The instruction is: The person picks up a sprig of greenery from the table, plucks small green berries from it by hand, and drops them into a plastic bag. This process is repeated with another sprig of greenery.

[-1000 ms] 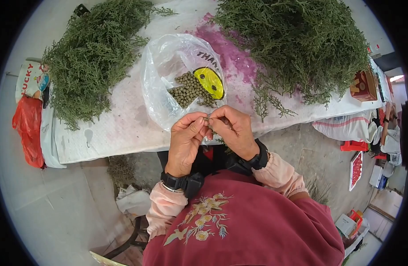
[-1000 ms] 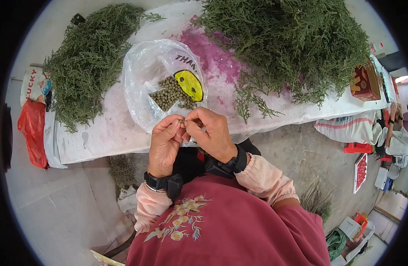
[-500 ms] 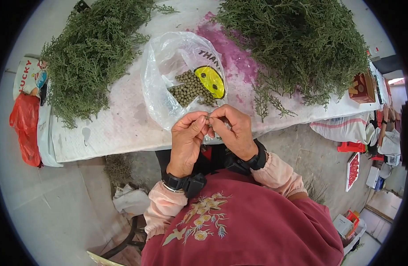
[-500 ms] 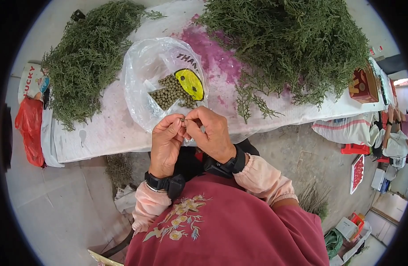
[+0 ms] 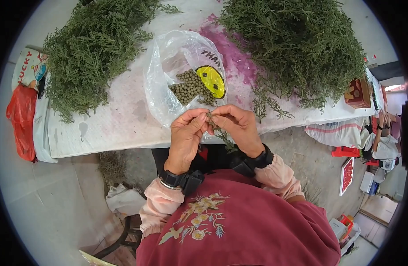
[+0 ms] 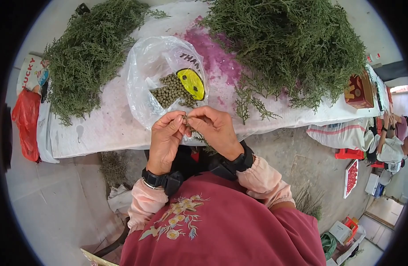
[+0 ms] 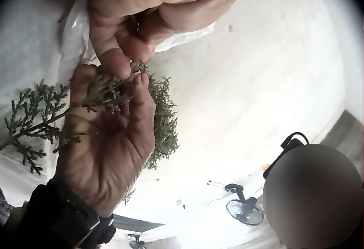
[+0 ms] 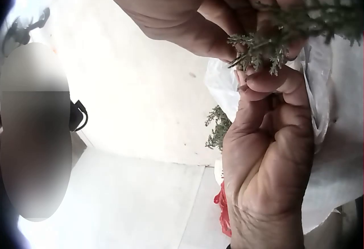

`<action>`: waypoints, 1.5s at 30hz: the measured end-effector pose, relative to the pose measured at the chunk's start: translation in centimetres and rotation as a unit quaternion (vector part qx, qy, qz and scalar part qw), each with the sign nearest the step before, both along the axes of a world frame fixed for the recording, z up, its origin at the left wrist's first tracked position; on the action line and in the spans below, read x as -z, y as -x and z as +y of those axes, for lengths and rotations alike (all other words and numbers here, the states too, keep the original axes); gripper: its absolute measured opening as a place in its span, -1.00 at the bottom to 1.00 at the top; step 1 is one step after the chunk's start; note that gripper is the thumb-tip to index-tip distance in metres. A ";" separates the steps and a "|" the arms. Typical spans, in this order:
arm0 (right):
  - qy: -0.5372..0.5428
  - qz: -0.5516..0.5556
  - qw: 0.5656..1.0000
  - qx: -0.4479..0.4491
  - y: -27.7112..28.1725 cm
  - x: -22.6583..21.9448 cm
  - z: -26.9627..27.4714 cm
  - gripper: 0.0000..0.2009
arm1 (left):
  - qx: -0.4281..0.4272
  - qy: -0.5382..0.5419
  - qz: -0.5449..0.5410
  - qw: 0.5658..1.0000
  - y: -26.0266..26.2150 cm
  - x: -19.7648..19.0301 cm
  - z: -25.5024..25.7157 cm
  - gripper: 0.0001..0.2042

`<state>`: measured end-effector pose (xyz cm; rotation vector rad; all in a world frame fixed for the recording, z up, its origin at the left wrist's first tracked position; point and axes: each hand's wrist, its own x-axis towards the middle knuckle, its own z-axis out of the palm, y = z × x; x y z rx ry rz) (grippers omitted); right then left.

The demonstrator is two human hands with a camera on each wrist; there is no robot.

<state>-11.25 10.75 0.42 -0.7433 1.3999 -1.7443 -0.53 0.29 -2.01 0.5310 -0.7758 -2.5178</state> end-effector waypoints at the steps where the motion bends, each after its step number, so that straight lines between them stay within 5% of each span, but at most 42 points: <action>1: 0.002 0.000 1.000 0.000 0.0 0.3 0.0 -0.92 | 0.002 -0.003 0.002 1.000 0.0 0.0 0.0 -0.88; 36: -0.052 0.060 0.997 -0.015 0.0 0.6 0.3 -0.92 | 0.009 0.031 -0.004 0.999 0.2 0.5 0.3 -0.88; 39: -0.094 0.227 0.968 -0.046 1.5 -1.5 0.8 -0.92 | 0.022 0.058 -0.046 0.997 0.4 0.6 0.6 -0.85; 41: -0.137 0.158 0.973 -0.093 2.6 -6.3 0.5 -0.93 | 0.029 -0.011 -0.021 0.999 0.7 0.1 0.3 -0.81; 44: -0.116 0.221 0.960 -0.131 3.0 -13.1 -3.5 -0.91 | 0.031 -0.033 0.020 0.999 0.7 1.0 0.1 -0.77; 45: -0.084 0.360 0.920 -0.127 3.0 -15.2 -6.0 -0.89 | 0.026 -0.027 0.023 0.999 0.7 0.9 -0.2 -0.77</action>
